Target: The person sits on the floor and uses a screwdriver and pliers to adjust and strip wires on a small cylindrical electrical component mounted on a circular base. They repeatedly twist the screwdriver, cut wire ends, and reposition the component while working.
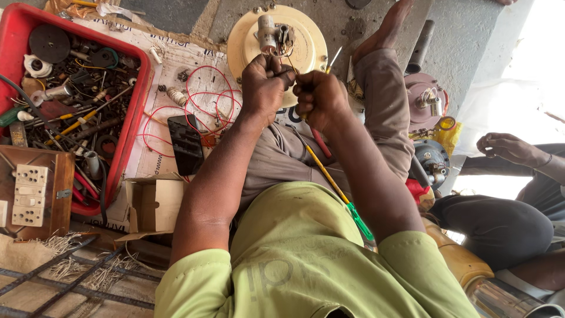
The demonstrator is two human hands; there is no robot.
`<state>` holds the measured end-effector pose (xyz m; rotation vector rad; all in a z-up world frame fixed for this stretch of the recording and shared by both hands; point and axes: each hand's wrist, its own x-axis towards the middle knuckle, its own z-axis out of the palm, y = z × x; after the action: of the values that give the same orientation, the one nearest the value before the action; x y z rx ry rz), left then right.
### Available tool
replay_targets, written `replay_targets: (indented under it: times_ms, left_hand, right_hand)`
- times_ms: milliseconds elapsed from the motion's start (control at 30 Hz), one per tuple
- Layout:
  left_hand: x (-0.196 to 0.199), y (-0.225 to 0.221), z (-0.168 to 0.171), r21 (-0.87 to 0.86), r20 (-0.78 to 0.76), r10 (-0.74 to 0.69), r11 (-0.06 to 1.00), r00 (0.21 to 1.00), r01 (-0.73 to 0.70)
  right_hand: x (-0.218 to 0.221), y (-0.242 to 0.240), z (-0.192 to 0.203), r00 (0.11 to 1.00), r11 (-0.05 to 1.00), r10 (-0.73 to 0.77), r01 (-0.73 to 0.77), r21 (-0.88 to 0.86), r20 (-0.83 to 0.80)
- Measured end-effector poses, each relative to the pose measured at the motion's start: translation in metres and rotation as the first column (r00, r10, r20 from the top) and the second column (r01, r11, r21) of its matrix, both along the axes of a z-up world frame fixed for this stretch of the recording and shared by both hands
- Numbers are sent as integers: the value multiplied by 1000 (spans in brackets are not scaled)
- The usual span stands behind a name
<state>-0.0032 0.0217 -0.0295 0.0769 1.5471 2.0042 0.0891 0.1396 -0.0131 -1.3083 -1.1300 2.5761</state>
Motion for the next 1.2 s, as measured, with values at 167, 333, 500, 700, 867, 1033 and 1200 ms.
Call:
replay_targets:
  times_ms: [167,333,500,700,867,1033,1200]
  left_hand:
    - [0,-1,3,59,-16,36,998,999,-35]
    - [-1,1,3,6,-14,13,1000,1000,-13]
    - [-3,1,4,7,-5,-29,1000,1000,29]
    - [0,0,3,-49,-48,36,998,998,-39]
    - [1,0,7,30,9,53,998,999,-54]
    - [1,-1,8,-13,-50,24,1000,998,-25]
    - [1,-1,5,-6,-34,-12,1000,999,11]
  right_hand:
    - [8,11,15,1000,1000,23,-23,-13,-4]
    - [26,-12,29,965,-20,258,44,999,-37]
    - [19,-24,25,968,22,245,43,999,-47]
    - [0,-5,2,998,986,-60,60,-158,4]
    - [15,3,14,999,999,-27,28,45,-21]
    - [32,-17,22,951,133,282,90,987,-124]
    - [18,-19,6,973,-90,212,107,990,-86]
